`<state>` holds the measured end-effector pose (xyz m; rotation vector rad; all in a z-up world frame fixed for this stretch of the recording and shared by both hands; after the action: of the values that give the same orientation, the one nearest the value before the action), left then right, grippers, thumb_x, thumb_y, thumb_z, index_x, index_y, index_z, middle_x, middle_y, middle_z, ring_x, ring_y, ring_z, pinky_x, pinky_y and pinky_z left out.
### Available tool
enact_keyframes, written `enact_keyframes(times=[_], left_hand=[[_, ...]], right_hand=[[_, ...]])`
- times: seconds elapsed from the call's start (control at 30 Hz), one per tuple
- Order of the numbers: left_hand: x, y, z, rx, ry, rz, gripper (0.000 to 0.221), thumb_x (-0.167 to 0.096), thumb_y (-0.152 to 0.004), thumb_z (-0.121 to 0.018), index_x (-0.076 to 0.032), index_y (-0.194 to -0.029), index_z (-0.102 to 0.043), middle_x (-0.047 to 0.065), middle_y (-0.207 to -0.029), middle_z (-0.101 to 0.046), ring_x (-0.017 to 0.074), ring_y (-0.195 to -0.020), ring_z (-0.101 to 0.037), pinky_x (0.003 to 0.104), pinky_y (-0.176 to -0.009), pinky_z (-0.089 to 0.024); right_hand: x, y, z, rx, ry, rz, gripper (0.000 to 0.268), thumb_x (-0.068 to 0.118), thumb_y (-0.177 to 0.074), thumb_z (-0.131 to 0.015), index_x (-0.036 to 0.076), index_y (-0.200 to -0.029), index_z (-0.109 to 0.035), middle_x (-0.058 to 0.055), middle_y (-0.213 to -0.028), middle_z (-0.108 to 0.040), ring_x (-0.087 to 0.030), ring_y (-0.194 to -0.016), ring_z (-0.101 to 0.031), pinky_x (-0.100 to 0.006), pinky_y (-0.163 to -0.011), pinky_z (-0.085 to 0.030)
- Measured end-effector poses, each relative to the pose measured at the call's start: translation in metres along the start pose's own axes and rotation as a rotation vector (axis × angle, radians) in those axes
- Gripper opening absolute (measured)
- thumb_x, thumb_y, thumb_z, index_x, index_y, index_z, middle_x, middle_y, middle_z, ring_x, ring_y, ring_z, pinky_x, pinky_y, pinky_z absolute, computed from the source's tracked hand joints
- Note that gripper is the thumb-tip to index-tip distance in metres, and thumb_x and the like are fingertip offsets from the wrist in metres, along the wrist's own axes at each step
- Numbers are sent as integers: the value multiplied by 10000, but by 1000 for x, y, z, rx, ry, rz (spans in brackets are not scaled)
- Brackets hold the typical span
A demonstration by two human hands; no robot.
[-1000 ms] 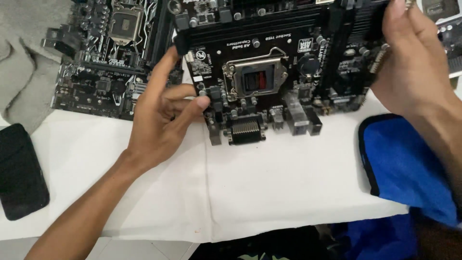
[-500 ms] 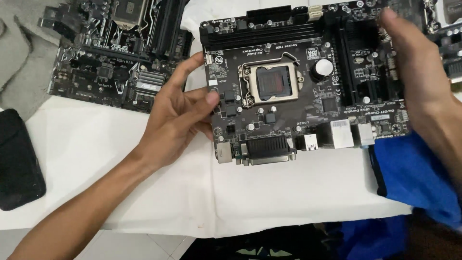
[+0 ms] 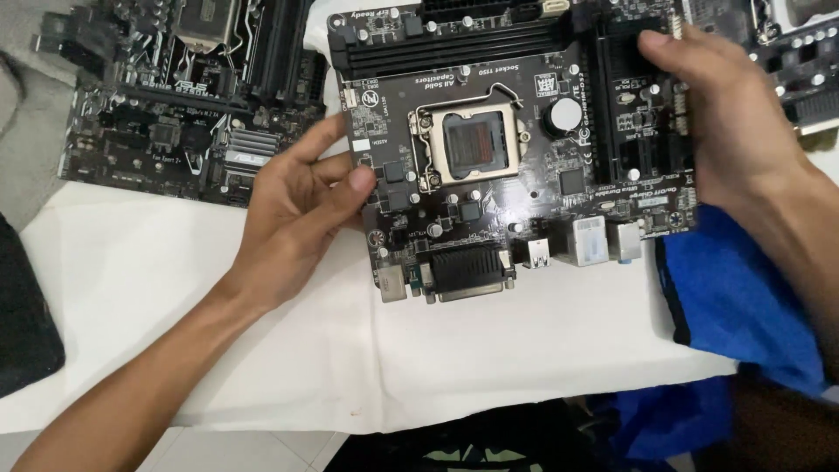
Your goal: Inspecting and handling a computer motherboard, including rotating it and pressing on the RAM slots.
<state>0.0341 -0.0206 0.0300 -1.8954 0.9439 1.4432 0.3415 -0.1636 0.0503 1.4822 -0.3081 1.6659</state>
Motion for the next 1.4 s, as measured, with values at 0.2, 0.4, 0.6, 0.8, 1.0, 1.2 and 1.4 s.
enact_keyframes(times=[0.2, 0.4, 0.6, 0.8, 1.0, 1.2, 1.4], left_hand=[[7, 5, 3, 1, 33, 36, 215, -123, -987, -659, -153, -801, -555, -64, -799, -426, 77, -762, -397, 214, -670, -333], [-2, 7, -5, 58, -90, 5, 288, -125, -1012, -637, -56, -1291, -650, 19, -1161, -573, 142, -1057, -551, 286, -910, -487], [3, 9, -4, 166, -273, -166, 393, -159, -1035, -618, -46, -1408, -574, 59, -1269, -660, 127, -953, -681, 263, -786, -634], [2, 9, -6, 181, -518, -431, 259, -234, -1039, -589, -9, -1163, -624, 35, -867, -627, 149, -730, -633, 245, -627, -600], [2, 8, -6, 149, -569, -420, 180, -200, -1014, -603, -41, -931, -589, 20, -809, -577, 141, -708, -599, 244, -599, -533], [5, 4, -2, 145, -491, -370, 188, -194, -995, -615, -68, -859, -582, -6, -774, -547, 120, -704, -554, 245, -617, -543], [6, 6, 1, 71, -503, -363, 485, -305, -1053, -519, -120, -627, -380, -53, -607, -298, 81, -568, -293, 267, -548, -233]], right_hand=[[-7, 0, 9, 13, 124, 209, 806, 473, -950, -643, -19, -1519, -353, -121, -1564, -453, -197, -1395, -503, -297, -1092, -425], [-4, 6, 9, 16, 55, 264, 554, 427, -950, -607, 110, -1379, -461, -5, -1371, -508, -119, -1245, -505, -244, -1042, -398], [0, 14, 7, 46, 47, 379, 384, 417, -980, -509, 250, -1310, -614, 137, -1221, -645, -16, -1147, -617, -168, -1018, -492], [-8, 12, 9, 18, 13, 396, 378, 429, -983, -522, 279, -1324, -586, 141, -1252, -636, -23, -1173, -621, -173, -1018, -512], [-2, 20, 5, 27, 0, 422, 470, 408, -962, -507, 259, -1403, -575, 95, -1339, -641, -61, -1261, -634, -207, -1079, -529], [-14, 9, 15, 36, 29, 498, 416, 394, -997, -503, 233, -1371, -593, 99, -1292, -635, -45, -1223, -616, -195, -1072, -495], [-15, 17, 14, 94, 133, 586, 512, 364, -1055, -417, 136, -1509, -483, -39, -1438, -573, -193, -1345, -562, -329, -1121, -469]])
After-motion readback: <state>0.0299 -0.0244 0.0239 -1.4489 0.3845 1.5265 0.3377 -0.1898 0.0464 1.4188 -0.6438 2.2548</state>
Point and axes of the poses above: each hand's wrist, its own y-axis away from the middle knuckle, its own z-axis out of the back of the hand, x = y × z, the point moved 1 cm from there along -y, towards the middle knuckle
